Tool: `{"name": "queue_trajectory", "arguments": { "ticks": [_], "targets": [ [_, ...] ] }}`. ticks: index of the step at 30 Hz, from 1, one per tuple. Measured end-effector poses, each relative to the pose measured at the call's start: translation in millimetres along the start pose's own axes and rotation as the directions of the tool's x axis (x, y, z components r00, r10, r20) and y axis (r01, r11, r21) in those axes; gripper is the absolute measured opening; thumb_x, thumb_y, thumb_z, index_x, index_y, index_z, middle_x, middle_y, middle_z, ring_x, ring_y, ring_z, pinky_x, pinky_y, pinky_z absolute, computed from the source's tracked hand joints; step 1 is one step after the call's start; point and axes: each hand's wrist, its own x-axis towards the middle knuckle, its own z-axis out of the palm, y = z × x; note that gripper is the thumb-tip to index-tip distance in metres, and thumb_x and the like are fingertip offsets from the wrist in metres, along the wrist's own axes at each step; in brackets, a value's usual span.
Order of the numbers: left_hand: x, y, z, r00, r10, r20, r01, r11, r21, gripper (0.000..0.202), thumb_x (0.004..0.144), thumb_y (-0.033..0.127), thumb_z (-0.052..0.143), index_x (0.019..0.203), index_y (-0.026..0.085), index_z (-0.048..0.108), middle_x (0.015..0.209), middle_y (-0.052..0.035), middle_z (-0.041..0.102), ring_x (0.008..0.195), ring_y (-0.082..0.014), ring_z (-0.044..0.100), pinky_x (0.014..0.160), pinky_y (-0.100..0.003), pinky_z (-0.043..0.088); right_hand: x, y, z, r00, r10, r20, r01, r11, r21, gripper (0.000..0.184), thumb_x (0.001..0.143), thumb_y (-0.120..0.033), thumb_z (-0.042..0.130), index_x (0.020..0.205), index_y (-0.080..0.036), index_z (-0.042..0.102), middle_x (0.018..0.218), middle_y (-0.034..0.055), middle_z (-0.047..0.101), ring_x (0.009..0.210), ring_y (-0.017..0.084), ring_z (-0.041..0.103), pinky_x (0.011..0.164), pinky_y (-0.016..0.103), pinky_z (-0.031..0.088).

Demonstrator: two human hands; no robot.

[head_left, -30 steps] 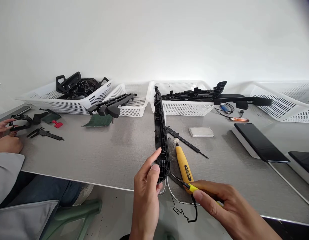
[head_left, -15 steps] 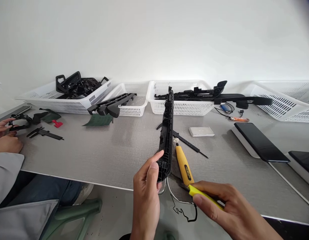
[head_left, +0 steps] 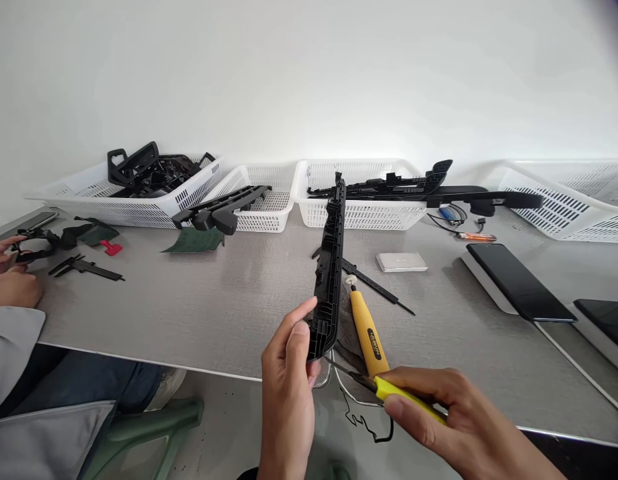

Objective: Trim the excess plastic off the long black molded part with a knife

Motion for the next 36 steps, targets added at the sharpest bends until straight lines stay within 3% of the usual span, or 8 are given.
{"name": "queue_trajectory", "arguments": {
  "ticks": [5, 9, 17, 21, 26, 29, 32, 36],
  "targets": [
    [1, -2, 1.0, 1.000, 0.027, 0.011, -0.027, 1.000, -0.013, 0.054, 0.101, 0.069, 0.061, 0.118, 0.020, 0.074, 0.063, 0.0059, 0.035, 0.058, -0.0103, 0.029, 0.053, -0.019, 0.029, 3, -1, 0, 0.999, 0.040, 0.019, -0.040, 0.999, 0.024, 0.057, 0.095, -0.073, 0.070, 0.075, -0.019, 0.071, 0.075, 0.0016, 0.056, 0.073, 0.018, 0.048, 0.065, 0.026, 0.043],
    [1, -2, -0.8, 0.999, 0.009, -0.034, -0.007, 0.998, 0.060, 0.053, 0.104, 0.069, 0.056, 0.109, 0.020, 0.075, 0.064, 0.0042, 0.036, 0.059, -0.0114, 0.030, 0.054, -0.019, 0.029, 2, -2, 2, 1.000, 0.008, 0.013, -0.008, 1.000, -0.003, 0.061, 0.097, -0.076, 0.064, 0.071, -0.021, 0.069, 0.070, 0.0031, 0.060, 0.069, 0.019, 0.052, 0.061, 0.027, 0.046],
    [-1, -3, 1.7, 1.000, 0.006, -0.008, -0.006, 0.999, 0.041, 0.073, 0.097, 0.087, 0.051, 0.110, 0.018, 0.070, 0.065, 0.0024, 0.045, 0.060, -0.0126, 0.040, 0.056, -0.020, 0.037, 1, -4, 2, 0.999, 0.005, -0.037, -0.005, 1.000, 0.002, 0.070, 0.092, -0.090, 0.059, 0.072, -0.023, 0.070, 0.073, 0.0048, 0.064, 0.070, 0.021, 0.055, 0.062, 0.029, 0.047],
    [-3, -4, 3.2, 1.000, -0.013, -0.008, 0.013, 0.998, 0.055, 0.077, 0.097, 0.092, 0.043, 0.112, 0.021, 0.068, 0.074, -0.0010, 0.054, 0.064, -0.0143, 0.044, 0.061, -0.022, 0.043, 3, -4, 5, 0.999, 0.036, 0.013, -0.036, 0.999, 0.006, 0.078, 0.089, -0.099, 0.051, 0.073, -0.023, 0.063, 0.071, 0.0026, 0.055, 0.068, 0.019, 0.049, 0.062, 0.028, 0.045],
    [-5, -4, 5.8, 0.999, -0.036, 0.015, 0.032, 0.984, 0.178, 0.080, 0.099, 0.091, 0.034, 0.111, 0.021, 0.071, 0.081, -0.0047, 0.059, 0.070, -0.0181, 0.048, 0.069, -0.028, 0.046, 8, 5, 10, 0.992, 0.101, 0.078, -0.103, 0.994, 0.022, 0.073, 0.097, -0.092, 0.048, 0.075, -0.023, 0.050, 0.072, -0.0010, 0.042, 0.069, 0.017, 0.039, 0.060, 0.027, 0.037],
    [-5, -2, 8.0, 0.998, 0.025, 0.051, -0.038, 0.961, 0.273, 0.067, 0.105, 0.079, 0.039, 0.110, 0.021, 0.073, 0.076, -0.0030, 0.056, 0.071, -0.0200, 0.049, 0.070, -0.030, 0.045, 12, 11, 13, 0.979, 0.151, 0.139, -0.158, 0.987, 0.040, 0.070, 0.100, -0.089, 0.045, 0.076, -0.023, 0.043, 0.074, -0.0031, 0.034, 0.068, 0.015, 0.031, 0.059, 0.027, 0.030],
    [-4, -2, 7.9, 0.989, 0.074, 0.131, -0.122, 0.903, 0.412, 0.037, 0.102, 0.051, 0.059, 0.122, 0.023, 0.073, 0.069, 0.0014, 0.053, 0.066, -0.0185, 0.049, 0.066, -0.028, 0.041, 13, 11, 11, 0.974, 0.173, 0.143, -0.185, 0.980, 0.072, 0.070, 0.099, -0.089, 0.047, 0.078, -0.023, 0.046, 0.075, -0.0036, 0.031, 0.068, 0.015, 0.027, 0.057, 0.028, 0.026],
    [0, -5, 4.0, 0.974, 0.048, 0.223, -0.157, 0.852, 0.500, 0.036, 0.097, 0.037, 0.064, 0.131, 0.025, 0.070, 0.074, 0.0005, 0.059, 0.067, -0.0180, 0.052, 0.065, -0.026, 0.039, 12, 8, 6, 0.973, 0.175, 0.153, -0.195, 0.973, 0.125, 0.069, 0.100, -0.088, 0.050, 0.082, -0.021, 0.055, 0.076, -0.0038, 0.029, 0.069, 0.015, 0.025, 0.058, 0.028, 0.024]
  ]
}}
